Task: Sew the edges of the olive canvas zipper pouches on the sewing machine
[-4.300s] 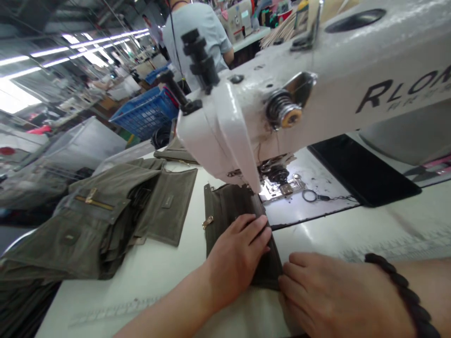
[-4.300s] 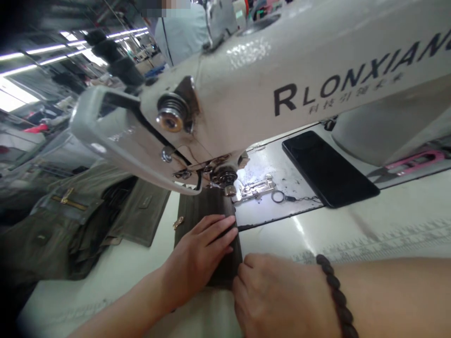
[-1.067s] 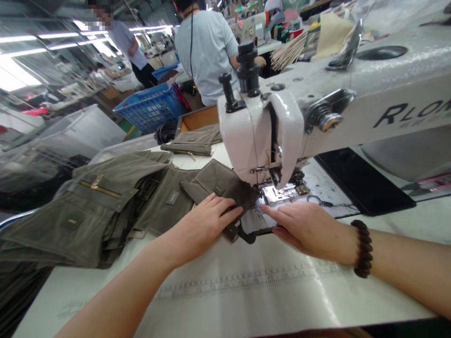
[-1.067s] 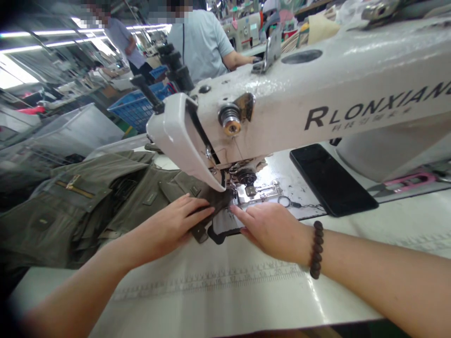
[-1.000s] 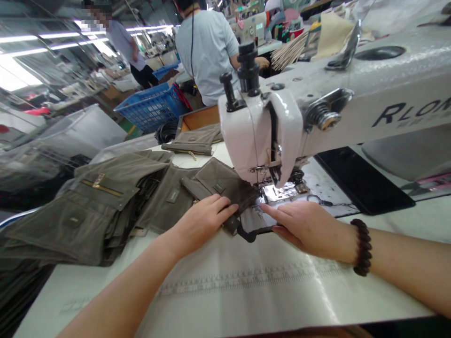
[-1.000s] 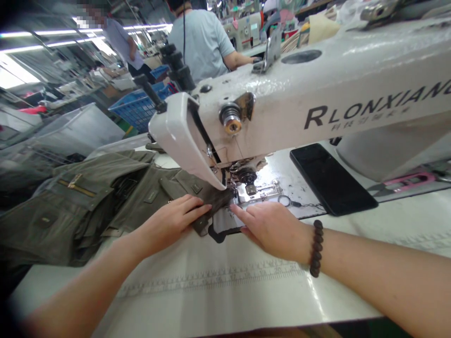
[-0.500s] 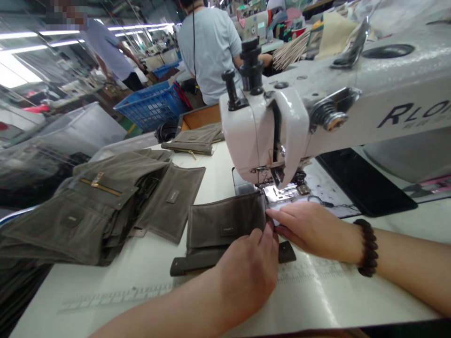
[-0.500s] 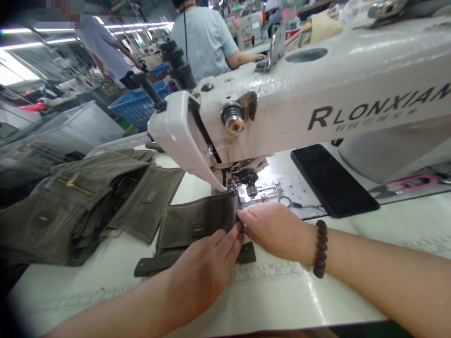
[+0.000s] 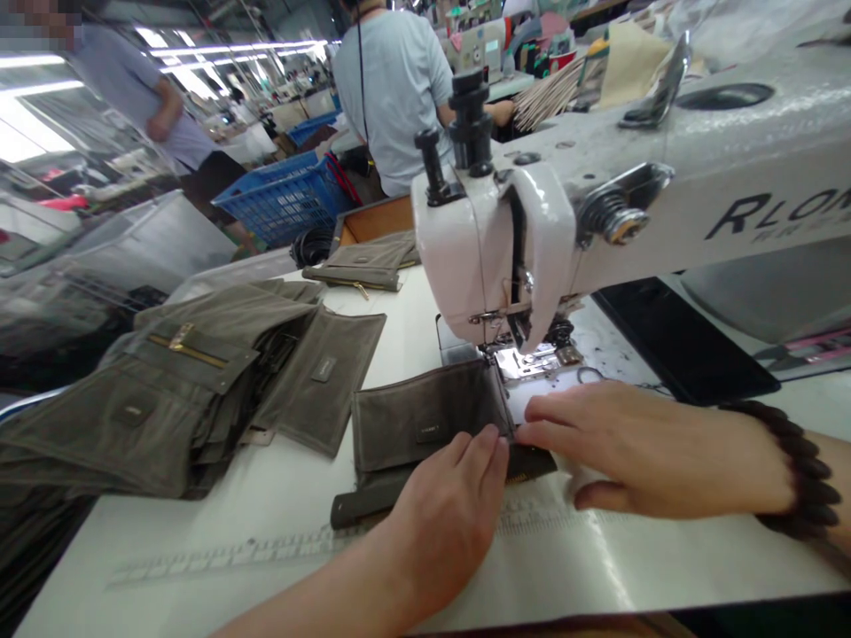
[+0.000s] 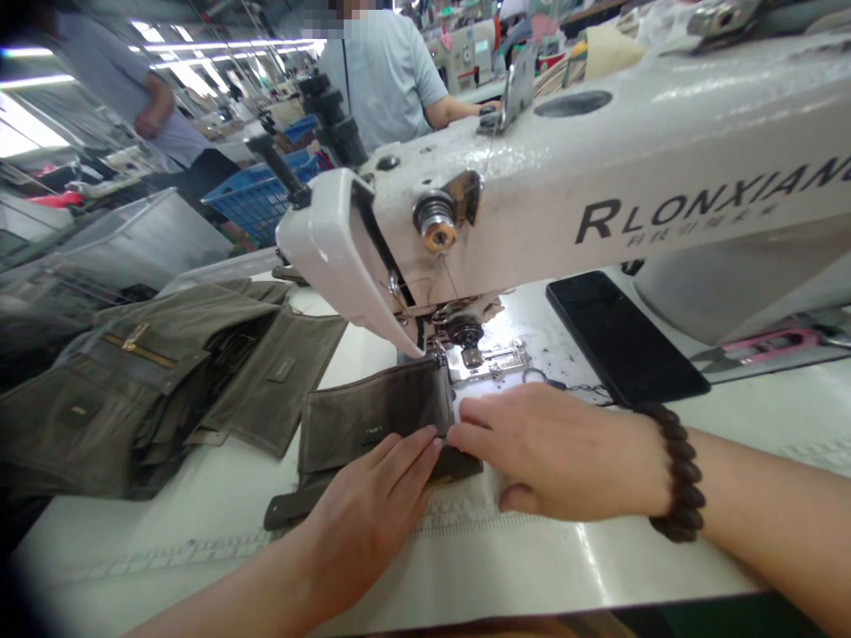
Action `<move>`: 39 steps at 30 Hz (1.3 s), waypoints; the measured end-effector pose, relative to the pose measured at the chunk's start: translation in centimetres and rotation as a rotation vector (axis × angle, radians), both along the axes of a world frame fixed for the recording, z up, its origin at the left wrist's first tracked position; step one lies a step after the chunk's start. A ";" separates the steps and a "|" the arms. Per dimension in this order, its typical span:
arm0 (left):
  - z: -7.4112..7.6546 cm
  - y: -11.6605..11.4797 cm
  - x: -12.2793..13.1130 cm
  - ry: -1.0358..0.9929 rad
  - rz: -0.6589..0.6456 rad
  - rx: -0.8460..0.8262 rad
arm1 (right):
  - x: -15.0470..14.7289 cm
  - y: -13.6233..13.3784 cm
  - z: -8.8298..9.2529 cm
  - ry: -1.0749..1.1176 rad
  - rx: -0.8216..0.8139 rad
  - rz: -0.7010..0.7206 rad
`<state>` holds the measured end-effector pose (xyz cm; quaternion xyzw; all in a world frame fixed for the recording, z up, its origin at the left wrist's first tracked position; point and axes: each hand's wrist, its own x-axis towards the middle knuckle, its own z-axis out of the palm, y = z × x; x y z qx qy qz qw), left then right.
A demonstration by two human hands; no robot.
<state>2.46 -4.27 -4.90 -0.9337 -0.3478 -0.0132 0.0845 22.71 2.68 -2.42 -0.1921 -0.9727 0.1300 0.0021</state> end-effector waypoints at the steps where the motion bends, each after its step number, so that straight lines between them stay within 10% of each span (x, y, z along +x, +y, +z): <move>1: -0.1 0.0 -0.1 -0.030 -0.005 0.003 | -0.1 -0.4 -0.1 0.026 0.087 0.024; 6: 0.1 0.1 0.2 -0.133 -0.044 0.033 | -0.6 -1.8 -0.9 0.184 0.429 0.171; 15: 0.1 0.0 1.1 -0.060 -0.013 -0.103 | -0.6 -2.1 -1.5 0.047 0.431 0.270; 39: -1.0 6.5 -0.4 -0.123 -0.113 -0.010 | -1.7 0.8 -3.6 0.151 0.507 -0.097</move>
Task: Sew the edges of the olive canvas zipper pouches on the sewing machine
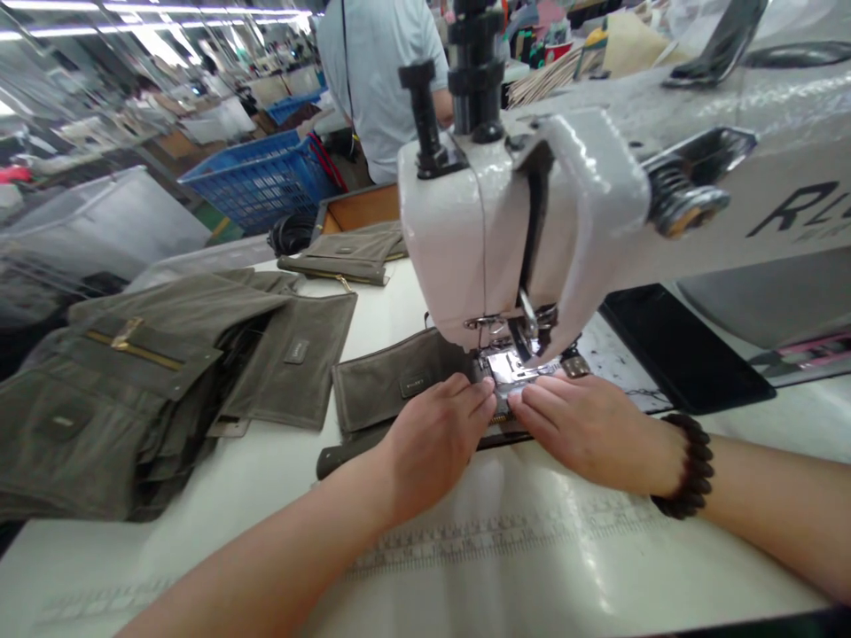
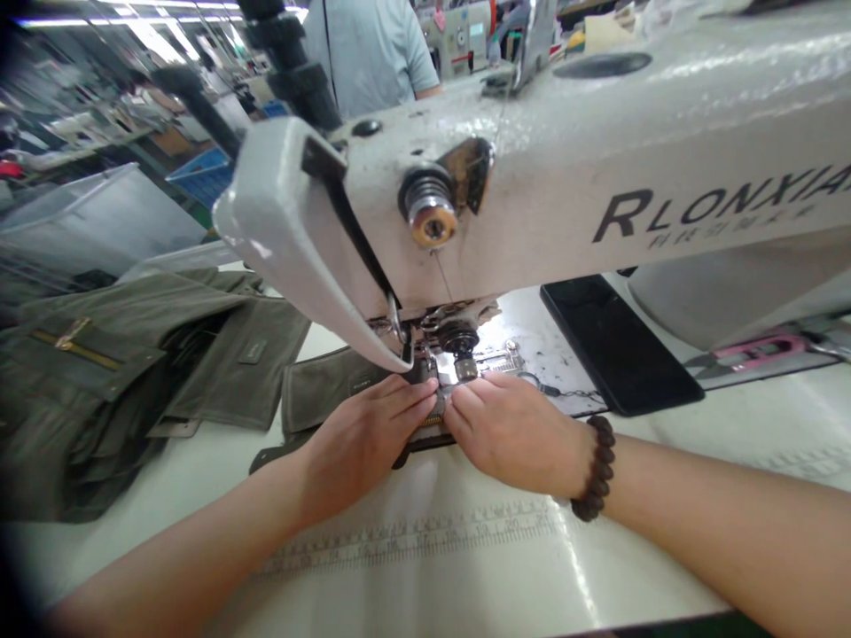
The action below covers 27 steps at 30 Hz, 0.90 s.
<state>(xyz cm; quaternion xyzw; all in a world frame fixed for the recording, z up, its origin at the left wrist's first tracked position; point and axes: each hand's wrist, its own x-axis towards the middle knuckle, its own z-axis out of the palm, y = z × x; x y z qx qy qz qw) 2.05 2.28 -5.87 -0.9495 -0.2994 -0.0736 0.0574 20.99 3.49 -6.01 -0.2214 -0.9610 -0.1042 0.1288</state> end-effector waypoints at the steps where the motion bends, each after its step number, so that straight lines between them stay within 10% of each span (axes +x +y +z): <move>1: 0.0 0.1 0.0 0.003 0.005 -0.006 | 0.0 0.0 0.0 0.023 0.018 -0.004; 18: 0.2 1.4 -0.8 -0.072 0.121 -0.105 | 0.8 1.1 -0.2 0.120 0.034 -0.261; 27: 0.4 2.9 -1.9 -0.412 0.320 -0.408 | 1.1 2.9 0.9 0.104 -0.623 -0.230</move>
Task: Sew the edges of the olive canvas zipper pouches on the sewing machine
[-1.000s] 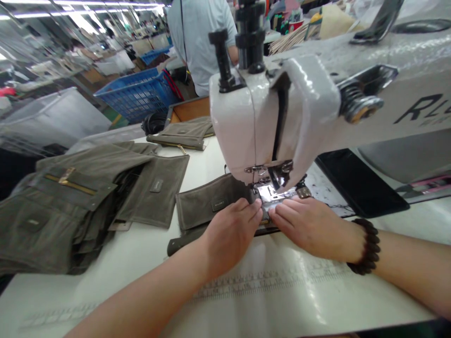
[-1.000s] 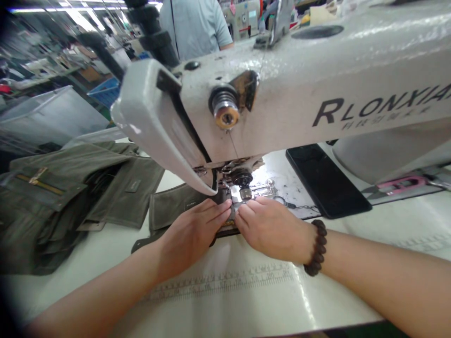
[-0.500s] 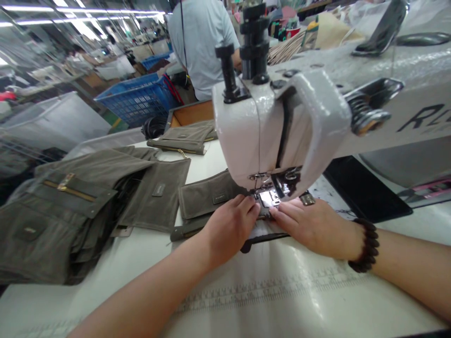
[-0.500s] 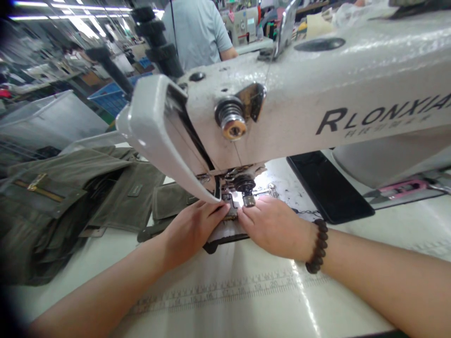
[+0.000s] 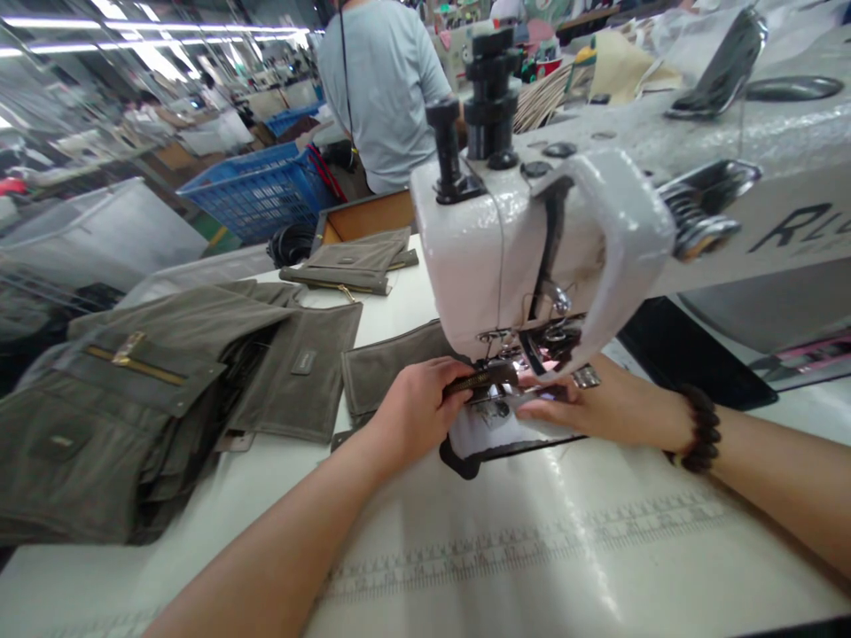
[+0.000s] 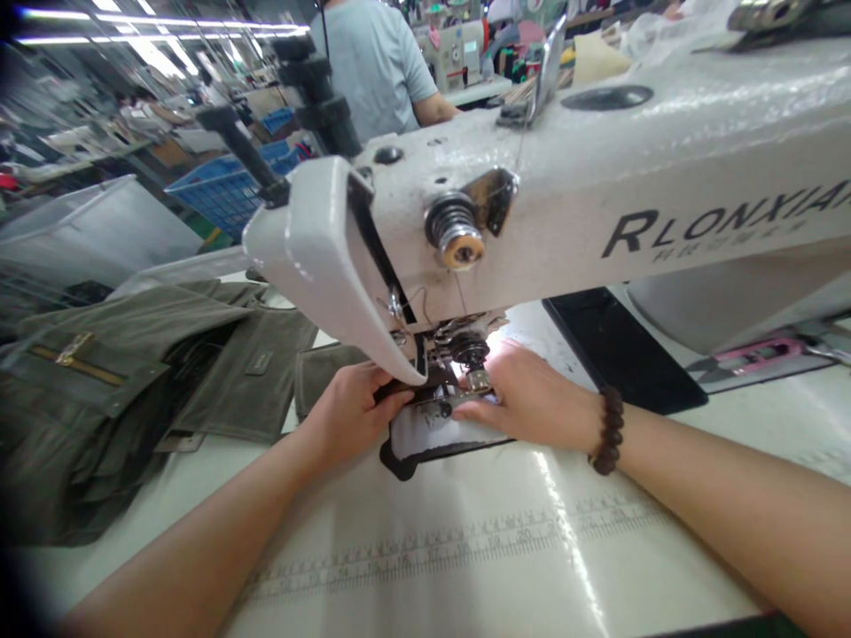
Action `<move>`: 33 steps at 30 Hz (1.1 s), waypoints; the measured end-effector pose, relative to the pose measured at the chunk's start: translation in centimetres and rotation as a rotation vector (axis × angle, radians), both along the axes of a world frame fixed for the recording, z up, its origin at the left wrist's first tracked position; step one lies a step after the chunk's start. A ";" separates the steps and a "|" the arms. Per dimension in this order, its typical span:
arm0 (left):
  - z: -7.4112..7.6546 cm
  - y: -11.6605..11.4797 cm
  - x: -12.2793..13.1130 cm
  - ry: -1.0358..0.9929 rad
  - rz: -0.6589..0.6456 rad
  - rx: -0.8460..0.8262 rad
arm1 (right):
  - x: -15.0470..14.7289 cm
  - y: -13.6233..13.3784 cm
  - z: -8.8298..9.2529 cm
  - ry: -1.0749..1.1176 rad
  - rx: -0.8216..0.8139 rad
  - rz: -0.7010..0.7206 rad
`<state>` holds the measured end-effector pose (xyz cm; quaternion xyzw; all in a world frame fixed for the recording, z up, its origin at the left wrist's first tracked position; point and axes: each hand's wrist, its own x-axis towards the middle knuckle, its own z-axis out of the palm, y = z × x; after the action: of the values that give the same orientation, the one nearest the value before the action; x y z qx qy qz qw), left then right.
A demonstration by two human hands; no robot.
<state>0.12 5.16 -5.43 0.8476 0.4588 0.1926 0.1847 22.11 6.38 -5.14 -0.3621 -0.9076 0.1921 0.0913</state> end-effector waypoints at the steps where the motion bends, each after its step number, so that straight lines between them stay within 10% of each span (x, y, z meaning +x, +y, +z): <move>1: -0.1 -0.1 0.0 0.006 -0.031 0.034 | 0.4 0.2 0.7 -0.011 -0.101 0.080; 5: -0.5 -1.1 0.4 0.228 -0.289 0.262 | 1.6 0.3 2.8 -0.085 -0.165 0.322; 11: -0.3 -1.7 1.1 0.482 -0.365 0.390 | 0.0 -1.3 0.7 -0.043 0.625 0.111; 33: 0.0 -1.3 1.0 0.501 -0.368 0.407 | -1.0 -1.5 -0.5 -0.109 0.492 0.175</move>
<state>1.14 3.90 -5.47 0.9560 0.2822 0.0301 -0.0739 21.16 4.87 -5.66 -0.2587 -0.9584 -0.0469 0.1109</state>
